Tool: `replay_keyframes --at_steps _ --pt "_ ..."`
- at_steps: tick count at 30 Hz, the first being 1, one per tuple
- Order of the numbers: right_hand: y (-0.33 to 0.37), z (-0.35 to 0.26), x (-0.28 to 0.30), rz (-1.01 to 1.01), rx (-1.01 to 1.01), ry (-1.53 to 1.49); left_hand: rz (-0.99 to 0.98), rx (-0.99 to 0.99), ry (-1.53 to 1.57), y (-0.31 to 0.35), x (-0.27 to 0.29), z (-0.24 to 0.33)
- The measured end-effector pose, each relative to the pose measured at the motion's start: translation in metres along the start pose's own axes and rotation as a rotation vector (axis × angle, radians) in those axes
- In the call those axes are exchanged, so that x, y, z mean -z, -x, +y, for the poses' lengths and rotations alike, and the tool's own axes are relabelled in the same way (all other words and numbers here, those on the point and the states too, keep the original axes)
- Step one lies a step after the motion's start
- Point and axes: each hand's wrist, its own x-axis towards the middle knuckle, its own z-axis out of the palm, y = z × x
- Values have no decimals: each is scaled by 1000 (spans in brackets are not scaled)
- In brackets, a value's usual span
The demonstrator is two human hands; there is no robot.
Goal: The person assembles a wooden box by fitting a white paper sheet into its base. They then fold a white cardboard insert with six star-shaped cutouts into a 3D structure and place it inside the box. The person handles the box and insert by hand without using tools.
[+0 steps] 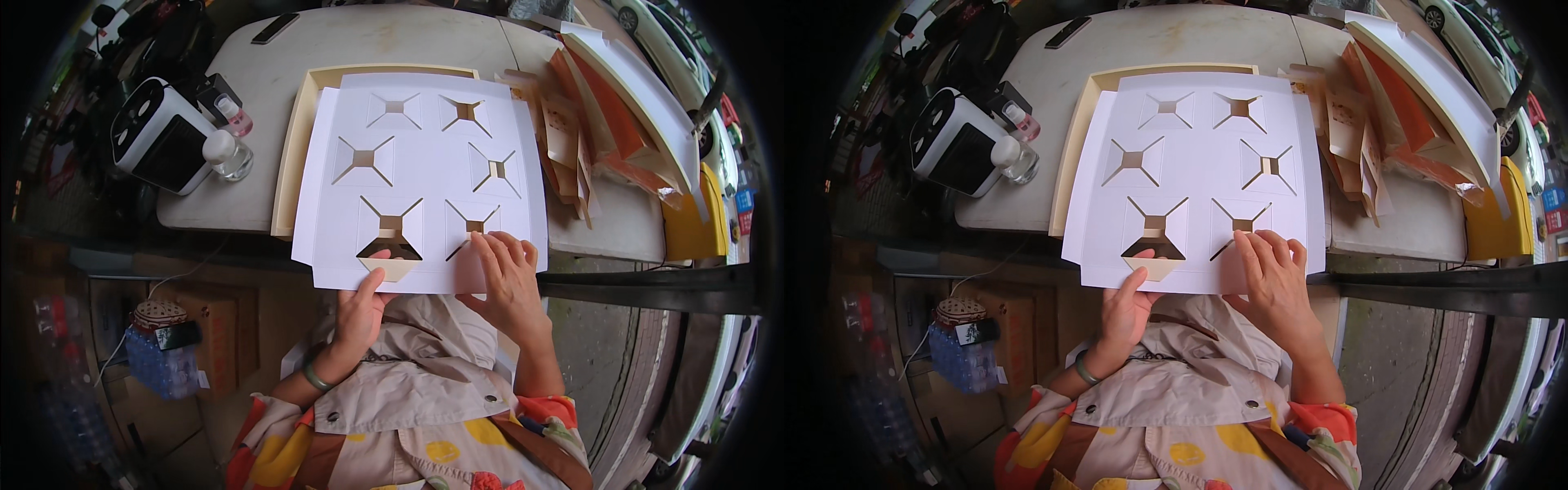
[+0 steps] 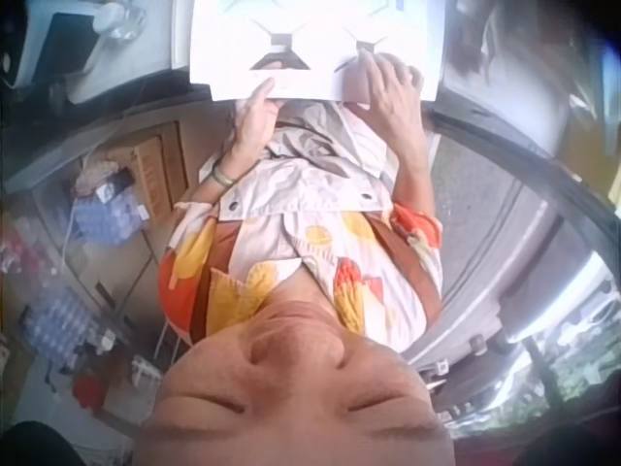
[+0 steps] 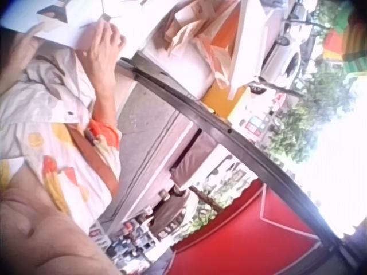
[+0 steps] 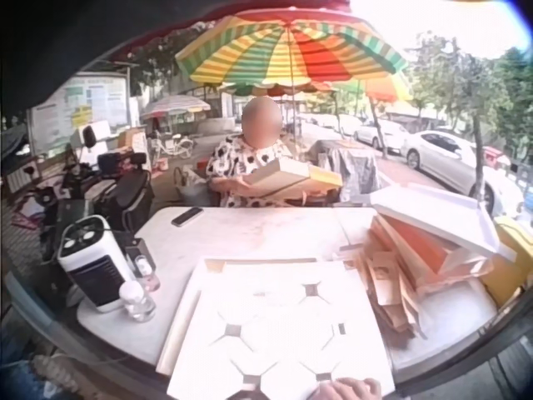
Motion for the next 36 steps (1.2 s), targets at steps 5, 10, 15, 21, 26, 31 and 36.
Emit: replay_keyframes --at_steps 5,10,15,21,26,31,36 --pt "0 -4 2 21 15 -10 -23 2 5 1 3 3" --pt "12 -2 -11 205 90 21 -66 9 15 1 3 3" --pt "12 2 -28 365 123 68 -46 19 9 2 2 3" --pt "13 10 -38 452 168 60 -62 24 12 3 -1 7" --pt "10 8 -45 459 89 63 -20 23 5 4 2 1" --pt "7 8 -42 532 110 146 -3 30 14 7 -3 3" --pt "11 15 -47 526 158 116 -18 30 18 7 -3 5"
